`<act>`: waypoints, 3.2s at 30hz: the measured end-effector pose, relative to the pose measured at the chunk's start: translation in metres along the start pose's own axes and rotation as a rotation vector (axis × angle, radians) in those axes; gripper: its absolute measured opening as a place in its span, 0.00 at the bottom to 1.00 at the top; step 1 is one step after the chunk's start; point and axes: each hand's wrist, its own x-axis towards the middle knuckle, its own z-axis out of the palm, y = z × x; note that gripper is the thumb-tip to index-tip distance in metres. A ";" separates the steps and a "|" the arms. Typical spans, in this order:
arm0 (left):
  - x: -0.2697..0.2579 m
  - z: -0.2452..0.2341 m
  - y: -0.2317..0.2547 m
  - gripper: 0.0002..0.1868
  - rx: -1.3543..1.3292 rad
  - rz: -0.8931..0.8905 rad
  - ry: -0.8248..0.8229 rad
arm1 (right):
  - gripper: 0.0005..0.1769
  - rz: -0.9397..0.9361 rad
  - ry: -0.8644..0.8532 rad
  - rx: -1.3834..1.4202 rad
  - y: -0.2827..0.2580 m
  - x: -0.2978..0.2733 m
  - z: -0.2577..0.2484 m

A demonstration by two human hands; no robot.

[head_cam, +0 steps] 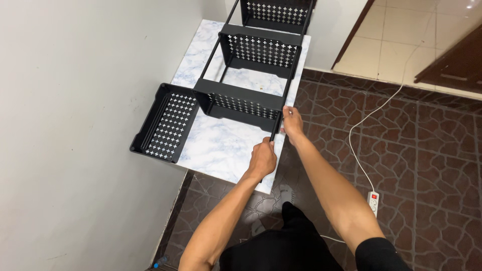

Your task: The person assembles a black plastic shelving unit by inserting rods into side panels and attaching a base tray. The person handles the side panels, rods, and tray, aligning and securing them together on a white table.

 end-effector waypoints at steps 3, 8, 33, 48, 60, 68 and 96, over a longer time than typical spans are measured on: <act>-0.007 0.003 -0.001 0.17 0.041 -0.033 0.017 | 0.28 0.115 0.063 0.098 0.017 -0.011 0.007; -0.016 0.004 -0.004 0.19 0.136 0.047 0.014 | 0.23 0.107 -0.282 0.313 0.042 -0.032 0.008; -0.006 0.021 -0.056 0.23 -0.068 0.187 0.174 | 0.14 0.181 -0.500 0.563 0.016 -0.041 -0.014; 0.001 0.006 -0.071 0.25 -0.869 -0.241 -0.418 | 0.15 0.146 -0.596 0.554 0.000 -0.067 -0.018; -0.030 -0.014 -0.021 0.23 -0.185 -0.091 -0.119 | 0.17 0.186 -0.417 0.393 -0.002 -0.076 -0.015; -0.020 -0.011 -0.035 0.20 -0.594 -0.230 -0.232 | 0.17 0.139 -0.599 0.542 0.002 -0.076 -0.019; -0.030 -0.018 -0.029 0.16 -0.371 -0.062 -0.144 | 0.13 0.219 -0.561 0.605 0.008 -0.075 -0.012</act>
